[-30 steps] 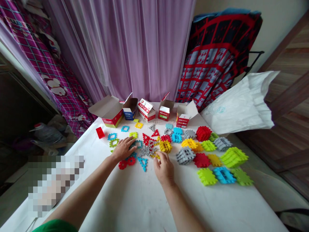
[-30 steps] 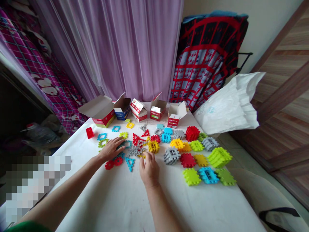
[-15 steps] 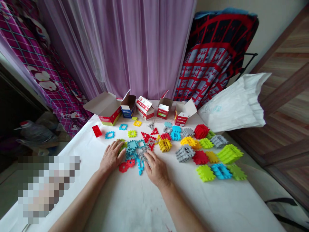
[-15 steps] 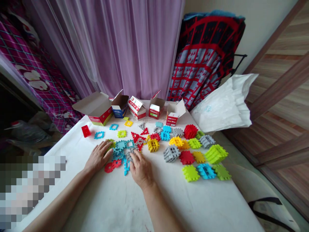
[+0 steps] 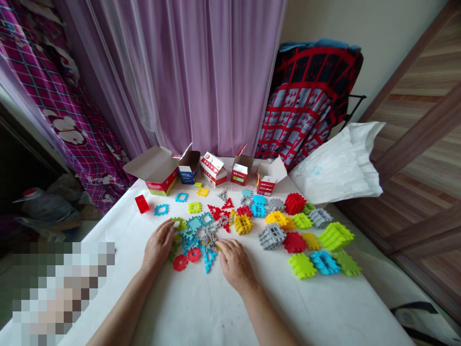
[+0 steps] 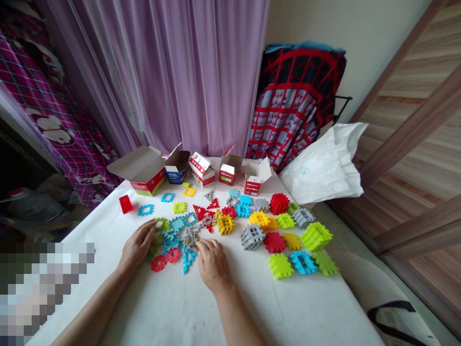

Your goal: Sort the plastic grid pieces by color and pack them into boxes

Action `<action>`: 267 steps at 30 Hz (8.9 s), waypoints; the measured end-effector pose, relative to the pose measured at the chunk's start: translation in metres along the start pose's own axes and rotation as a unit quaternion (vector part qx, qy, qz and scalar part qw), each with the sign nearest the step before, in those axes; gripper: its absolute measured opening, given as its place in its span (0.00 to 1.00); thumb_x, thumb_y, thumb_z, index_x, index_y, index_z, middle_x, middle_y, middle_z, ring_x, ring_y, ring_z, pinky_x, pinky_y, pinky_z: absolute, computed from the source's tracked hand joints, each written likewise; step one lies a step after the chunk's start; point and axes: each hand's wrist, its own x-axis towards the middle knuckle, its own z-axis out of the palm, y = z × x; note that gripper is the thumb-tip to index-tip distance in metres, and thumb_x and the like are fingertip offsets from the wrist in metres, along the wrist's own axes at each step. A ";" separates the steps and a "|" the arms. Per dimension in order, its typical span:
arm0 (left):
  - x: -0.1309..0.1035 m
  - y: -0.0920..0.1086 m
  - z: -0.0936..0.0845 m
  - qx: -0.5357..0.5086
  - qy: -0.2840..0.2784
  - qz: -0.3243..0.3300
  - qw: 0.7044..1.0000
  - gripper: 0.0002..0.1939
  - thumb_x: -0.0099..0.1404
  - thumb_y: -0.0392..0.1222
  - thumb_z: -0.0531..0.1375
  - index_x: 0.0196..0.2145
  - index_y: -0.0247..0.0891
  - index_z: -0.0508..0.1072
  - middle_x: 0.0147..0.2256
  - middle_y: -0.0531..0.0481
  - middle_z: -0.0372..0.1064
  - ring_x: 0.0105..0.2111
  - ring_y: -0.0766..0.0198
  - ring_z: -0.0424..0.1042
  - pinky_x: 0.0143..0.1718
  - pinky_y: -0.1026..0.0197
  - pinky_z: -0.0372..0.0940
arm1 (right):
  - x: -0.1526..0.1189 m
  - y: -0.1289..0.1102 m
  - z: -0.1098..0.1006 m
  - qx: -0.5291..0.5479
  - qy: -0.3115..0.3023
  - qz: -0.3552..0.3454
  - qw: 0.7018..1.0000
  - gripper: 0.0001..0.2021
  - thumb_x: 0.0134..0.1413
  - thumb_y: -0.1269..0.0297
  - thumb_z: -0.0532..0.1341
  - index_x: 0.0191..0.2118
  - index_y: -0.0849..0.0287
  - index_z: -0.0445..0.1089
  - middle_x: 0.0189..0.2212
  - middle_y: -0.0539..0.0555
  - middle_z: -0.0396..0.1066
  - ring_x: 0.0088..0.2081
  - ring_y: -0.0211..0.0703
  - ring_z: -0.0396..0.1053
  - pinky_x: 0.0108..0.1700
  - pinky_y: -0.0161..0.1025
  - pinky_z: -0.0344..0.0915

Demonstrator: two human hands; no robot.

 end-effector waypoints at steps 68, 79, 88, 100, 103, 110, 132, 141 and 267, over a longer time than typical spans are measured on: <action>-0.010 -0.005 -0.008 -0.289 0.084 -0.179 0.937 0.22 0.58 0.55 0.59 0.46 0.40 0.73 0.44 0.44 0.75 0.49 0.54 0.73 0.47 0.52 0.71 | -0.003 0.001 0.010 -0.075 0.102 0.165 0.978 0.15 0.62 0.62 0.53 0.31 0.57 0.75 0.29 0.56 0.76 0.34 0.44 0.72 0.37 0.35 0.66; -0.009 -0.005 -0.007 -0.292 0.083 -0.186 0.934 0.22 0.57 0.53 0.59 0.46 0.40 0.74 0.43 0.44 0.75 0.49 0.53 0.73 0.47 0.52 0.71 | 0.023 0.004 -0.028 -0.163 -0.122 0.076 0.976 0.25 0.58 0.76 0.53 0.56 0.46 0.70 0.45 0.53 0.72 0.37 0.42 0.71 0.35 0.35 0.62; -0.008 -0.006 -0.006 -0.287 0.083 -0.186 0.936 0.23 0.55 0.54 0.60 0.46 0.41 0.74 0.42 0.45 0.75 0.47 0.55 0.73 0.45 0.53 0.70 | 0.038 -0.011 -0.037 -0.209 -0.262 0.144 0.931 0.16 0.62 0.66 0.57 0.54 0.47 0.67 0.50 0.54 0.68 0.45 0.44 0.70 0.39 0.35 0.61; -0.008 -0.009 -0.005 -0.277 0.084 -0.185 0.939 0.23 0.56 0.53 0.60 0.46 0.41 0.75 0.41 0.46 0.75 0.46 0.55 0.73 0.48 0.51 0.69 | 0.039 -0.015 -0.045 -0.197 -0.289 0.160 0.923 0.18 0.63 0.65 0.56 0.57 0.48 0.66 0.51 0.55 0.69 0.50 0.45 0.70 0.45 0.37 0.61; -0.009 -0.010 -0.005 -0.278 0.083 -0.184 0.939 0.23 0.56 0.53 0.60 0.47 0.41 0.74 0.41 0.45 0.75 0.46 0.55 0.73 0.48 0.51 0.69 | 0.039 -0.014 -0.046 -0.201 -0.293 0.171 0.919 0.12 0.64 0.64 0.57 0.52 0.51 0.68 0.48 0.54 0.73 0.48 0.44 0.72 0.43 0.36 0.61; -0.009 -0.011 -0.005 -0.274 0.077 -0.188 0.940 0.22 0.56 0.52 0.59 0.47 0.41 0.74 0.42 0.46 0.75 0.48 0.55 0.73 0.51 0.51 0.68 | 0.027 -0.007 -0.061 -0.226 -0.284 0.206 0.909 0.10 0.65 0.63 0.56 0.48 0.56 0.69 0.46 0.56 0.75 0.46 0.45 0.73 0.42 0.37 0.62; -0.009 -0.003 -0.008 -0.258 0.078 -0.188 0.944 0.22 0.57 0.51 0.58 0.47 0.41 0.74 0.41 0.46 0.75 0.47 0.55 0.74 0.49 0.53 0.69 | 0.028 -0.052 -0.041 -0.149 -0.203 0.153 0.956 0.10 0.64 0.58 0.57 0.46 0.53 0.72 0.45 0.54 0.73 0.47 0.42 0.70 0.47 0.36 0.63; -0.009 -0.004 -0.007 -0.263 0.075 -0.186 0.944 0.21 0.58 0.50 0.58 0.48 0.41 0.74 0.41 0.46 0.75 0.47 0.56 0.74 0.48 0.53 0.70 | 0.034 -0.069 -0.018 -0.162 -0.238 0.154 0.945 0.12 0.62 0.59 0.58 0.48 0.54 0.71 0.46 0.57 0.72 0.47 0.46 0.70 0.46 0.39 0.64; -0.004 -0.014 -0.002 -0.251 0.068 -0.171 0.950 0.24 0.58 0.55 0.57 0.48 0.41 0.74 0.42 0.44 0.76 0.44 0.56 0.75 0.44 0.55 0.69 | 0.173 -0.019 -0.015 -0.282 -0.371 -0.087 0.880 0.11 0.59 0.66 0.59 0.45 0.54 0.77 0.47 0.57 0.73 0.53 0.47 0.67 0.54 0.40 0.59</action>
